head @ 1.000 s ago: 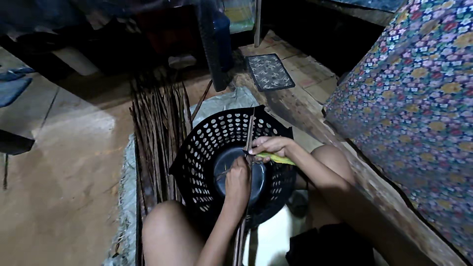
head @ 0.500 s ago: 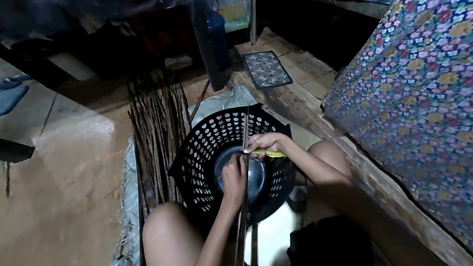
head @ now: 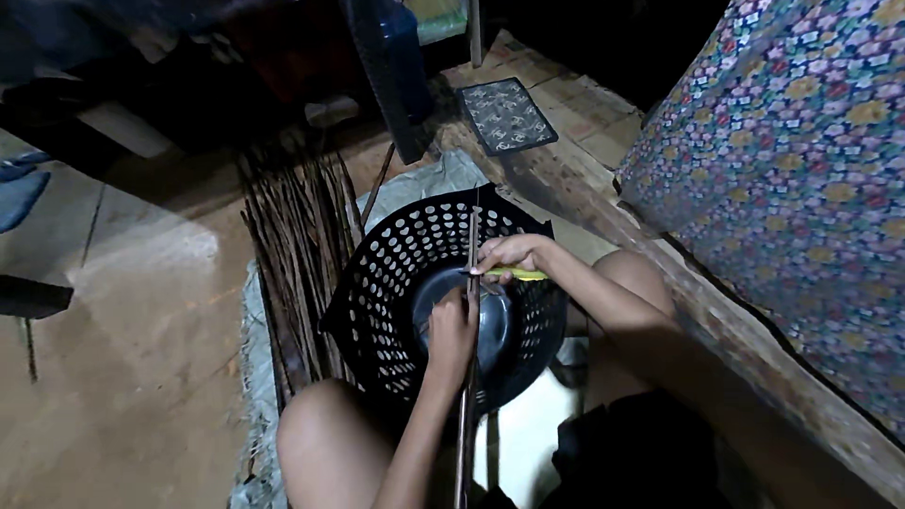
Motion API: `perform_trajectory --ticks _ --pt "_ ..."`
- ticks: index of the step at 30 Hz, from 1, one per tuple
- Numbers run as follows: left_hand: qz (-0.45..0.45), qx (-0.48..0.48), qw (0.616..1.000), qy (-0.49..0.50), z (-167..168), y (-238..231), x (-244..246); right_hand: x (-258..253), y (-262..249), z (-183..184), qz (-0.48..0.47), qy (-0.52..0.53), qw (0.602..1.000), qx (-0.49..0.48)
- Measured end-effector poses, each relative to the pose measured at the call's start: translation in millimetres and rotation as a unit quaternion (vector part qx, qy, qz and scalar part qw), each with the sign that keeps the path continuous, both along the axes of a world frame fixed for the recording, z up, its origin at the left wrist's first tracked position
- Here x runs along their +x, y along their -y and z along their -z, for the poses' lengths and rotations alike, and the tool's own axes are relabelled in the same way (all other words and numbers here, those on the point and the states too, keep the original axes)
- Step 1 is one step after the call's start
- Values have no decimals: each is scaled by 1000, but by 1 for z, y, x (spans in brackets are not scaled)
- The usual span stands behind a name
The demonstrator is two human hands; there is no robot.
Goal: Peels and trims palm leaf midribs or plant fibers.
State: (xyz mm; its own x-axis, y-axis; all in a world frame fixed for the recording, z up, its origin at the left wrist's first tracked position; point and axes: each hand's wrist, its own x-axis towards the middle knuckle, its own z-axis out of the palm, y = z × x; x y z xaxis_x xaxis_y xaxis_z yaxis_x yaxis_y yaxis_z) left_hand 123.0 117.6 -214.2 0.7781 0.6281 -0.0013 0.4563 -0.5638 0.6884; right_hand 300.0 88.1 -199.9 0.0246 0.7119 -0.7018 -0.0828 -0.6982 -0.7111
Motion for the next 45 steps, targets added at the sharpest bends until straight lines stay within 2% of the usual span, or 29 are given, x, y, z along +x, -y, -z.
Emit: perform_trajectory --ticks 3,6,10,15,20,24,33,35,38,42,45 --pt "4 79 996 35 9 3 -1 -2 1 2 -11 -17 1000 -2" --pt "-7 107 993 39 10 5 0 -1 1 3 -17 -33 999 7" --pt "-18 118 992 43 8 3 0 5 4 3 -1 -40 998 40" --pt "-2 115 993 35 12 11 2 -4 1 0 8 -3 1000 -2" --pt "2 134 990 41 12 9 3 2 4 3 4 -13 1000 22" --pt "14 173 984 31 15 13 5 0 2 0 8 17 1000 3" --pt "14 211 977 39 14 5 -5 3 8 0 37 8 999 9" --pt "16 186 983 1 9 8 -4 -1 6 0 39 15 999 8" --pt "9 58 995 -78 -2 4 1 -3 7 5 46 22 998 32" --pt "-9 -88 993 -83 1 -6 4 -1 6 11 19 61 998 26" --pt "-9 -73 993 -92 2 -3 7 -2 1 11 -7 111 994 19"
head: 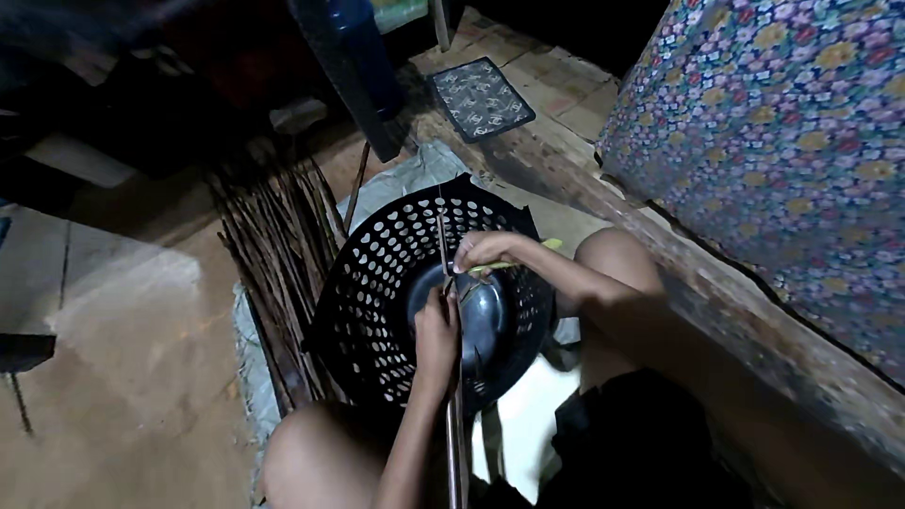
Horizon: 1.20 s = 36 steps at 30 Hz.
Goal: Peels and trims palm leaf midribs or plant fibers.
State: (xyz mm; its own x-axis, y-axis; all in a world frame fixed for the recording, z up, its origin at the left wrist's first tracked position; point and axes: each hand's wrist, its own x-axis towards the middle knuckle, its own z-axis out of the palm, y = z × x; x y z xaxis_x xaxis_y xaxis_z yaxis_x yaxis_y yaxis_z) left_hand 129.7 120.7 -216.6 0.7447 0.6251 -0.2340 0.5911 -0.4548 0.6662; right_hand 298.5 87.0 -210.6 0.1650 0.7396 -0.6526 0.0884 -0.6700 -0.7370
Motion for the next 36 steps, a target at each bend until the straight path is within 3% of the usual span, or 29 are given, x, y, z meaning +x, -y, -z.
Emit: perform_trajectory --ticks 5,12,17,20,22,26,29,32,36 --pt "16 23 999 -16 -2 9 2 18 -10 28 5 123 990 64" --pt "14 30 999 25 -6 16 -8 59 -6 16 322 103 936 97" --pt "5 20 999 40 -7 14 -10 22 9 -1 176 -17 983 56" --pt "29 95 994 39 -8 19 -8 1 12 -4 42 -69 996 43" --pt "45 149 988 13 -9 24 -8 -1 10 -5 15 -75 996 47" --pt "65 176 981 -57 -20 30 -7 16 9 4 61 -49 988 130" --pt "63 179 980 -57 -25 31 -9 41 8 14 195 -7 964 183" --pt "60 183 981 -24 -20 32 -13 56 11 1 321 -22 927 192" --pt "50 186 981 -29 -20 27 -12 30 18 -6 184 -53 972 137"
